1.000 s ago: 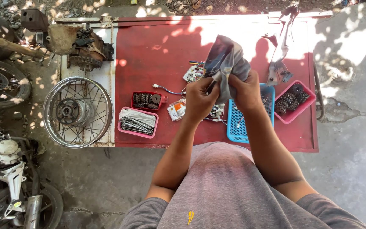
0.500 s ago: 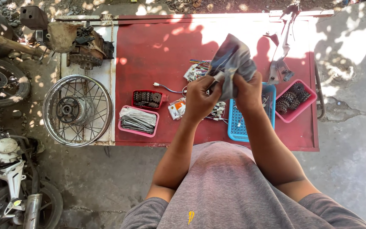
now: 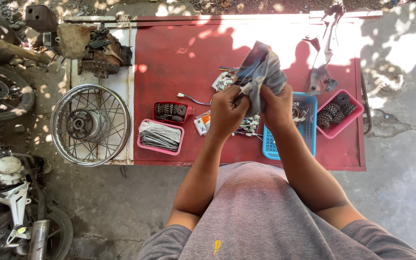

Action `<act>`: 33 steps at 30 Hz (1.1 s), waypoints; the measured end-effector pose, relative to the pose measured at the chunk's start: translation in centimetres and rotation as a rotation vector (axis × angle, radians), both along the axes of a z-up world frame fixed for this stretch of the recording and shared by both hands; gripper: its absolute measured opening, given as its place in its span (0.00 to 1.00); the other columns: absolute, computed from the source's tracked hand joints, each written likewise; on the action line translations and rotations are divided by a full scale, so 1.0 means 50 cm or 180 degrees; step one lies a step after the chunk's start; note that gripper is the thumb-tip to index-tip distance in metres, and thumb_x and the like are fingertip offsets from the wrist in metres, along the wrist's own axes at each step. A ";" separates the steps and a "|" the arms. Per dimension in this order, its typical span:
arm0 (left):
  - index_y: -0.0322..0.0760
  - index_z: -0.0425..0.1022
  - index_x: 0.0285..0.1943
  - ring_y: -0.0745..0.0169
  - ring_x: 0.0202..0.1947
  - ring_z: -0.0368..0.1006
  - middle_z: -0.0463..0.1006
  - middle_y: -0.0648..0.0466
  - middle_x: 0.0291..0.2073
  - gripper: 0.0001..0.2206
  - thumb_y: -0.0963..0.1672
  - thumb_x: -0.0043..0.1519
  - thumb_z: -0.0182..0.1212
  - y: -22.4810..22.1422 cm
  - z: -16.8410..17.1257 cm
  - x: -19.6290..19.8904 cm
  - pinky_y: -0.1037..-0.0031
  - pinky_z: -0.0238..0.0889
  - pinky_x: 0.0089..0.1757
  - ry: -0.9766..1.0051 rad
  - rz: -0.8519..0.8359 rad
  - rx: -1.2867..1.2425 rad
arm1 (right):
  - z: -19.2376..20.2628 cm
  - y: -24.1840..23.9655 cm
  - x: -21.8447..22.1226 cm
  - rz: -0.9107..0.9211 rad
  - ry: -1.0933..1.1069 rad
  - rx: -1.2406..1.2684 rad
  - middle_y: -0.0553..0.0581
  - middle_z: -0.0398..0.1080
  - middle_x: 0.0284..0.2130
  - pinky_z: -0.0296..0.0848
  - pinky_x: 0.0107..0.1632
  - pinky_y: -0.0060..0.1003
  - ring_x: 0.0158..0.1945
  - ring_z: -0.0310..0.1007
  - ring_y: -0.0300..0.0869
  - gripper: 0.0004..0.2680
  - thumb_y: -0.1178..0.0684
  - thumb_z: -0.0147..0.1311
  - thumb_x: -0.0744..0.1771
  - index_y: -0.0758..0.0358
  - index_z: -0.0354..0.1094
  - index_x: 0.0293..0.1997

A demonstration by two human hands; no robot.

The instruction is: Cleaning motorcycle wiring harnesses and connectors using a rag at a repair workbench.

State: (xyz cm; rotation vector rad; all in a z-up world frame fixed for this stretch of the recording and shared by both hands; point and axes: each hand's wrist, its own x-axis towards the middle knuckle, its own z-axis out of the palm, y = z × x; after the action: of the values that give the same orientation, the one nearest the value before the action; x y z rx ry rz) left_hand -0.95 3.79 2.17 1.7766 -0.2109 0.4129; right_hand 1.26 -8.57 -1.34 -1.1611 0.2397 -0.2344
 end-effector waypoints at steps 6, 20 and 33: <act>0.38 0.65 0.22 0.53 0.17 0.64 0.62 0.49 0.15 0.12 0.41 0.59 0.58 0.030 -0.023 -0.007 0.74 0.58 0.26 0.0019 -0.0005 -0.0147 | 0.049 -0.016 0.026 -0.0402 0.0009 0.0403 0.60 0.72 0.21 0.77 0.30 0.34 0.23 0.76 0.41 0.04 0.63 0.61 0.64 0.68 0.71 0.28; 0.37 0.76 0.28 0.54 0.22 0.69 0.71 0.44 0.18 0.10 0.42 0.64 0.58 0.087 -0.035 0.006 0.67 0.63 0.29 0.0076 0.0462 -0.0286 | 0.006 -0.009 0.036 -0.0712 0.0121 0.0906 0.60 0.76 0.29 0.81 0.42 0.38 0.33 0.80 0.42 0.05 0.54 0.61 0.66 0.65 0.75 0.38; 0.38 0.69 0.21 0.45 0.19 0.69 0.66 0.47 0.13 0.12 0.42 0.57 0.64 0.000 -0.030 0.017 0.67 0.63 0.27 0.0022 -0.0119 0.0024 | -0.009 0.000 -0.021 -0.0143 0.0326 0.0678 0.60 0.72 0.23 0.79 0.29 0.37 0.24 0.79 0.47 0.03 0.63 0.63 0.63 0.69 0.74 0.35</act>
State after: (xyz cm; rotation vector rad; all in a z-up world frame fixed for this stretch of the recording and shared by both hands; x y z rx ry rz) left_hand -0.12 3.77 0.68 1.7786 -0.2407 0.3794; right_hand 0.21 -8.57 -1.80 -0.9582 0.3724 -0.1843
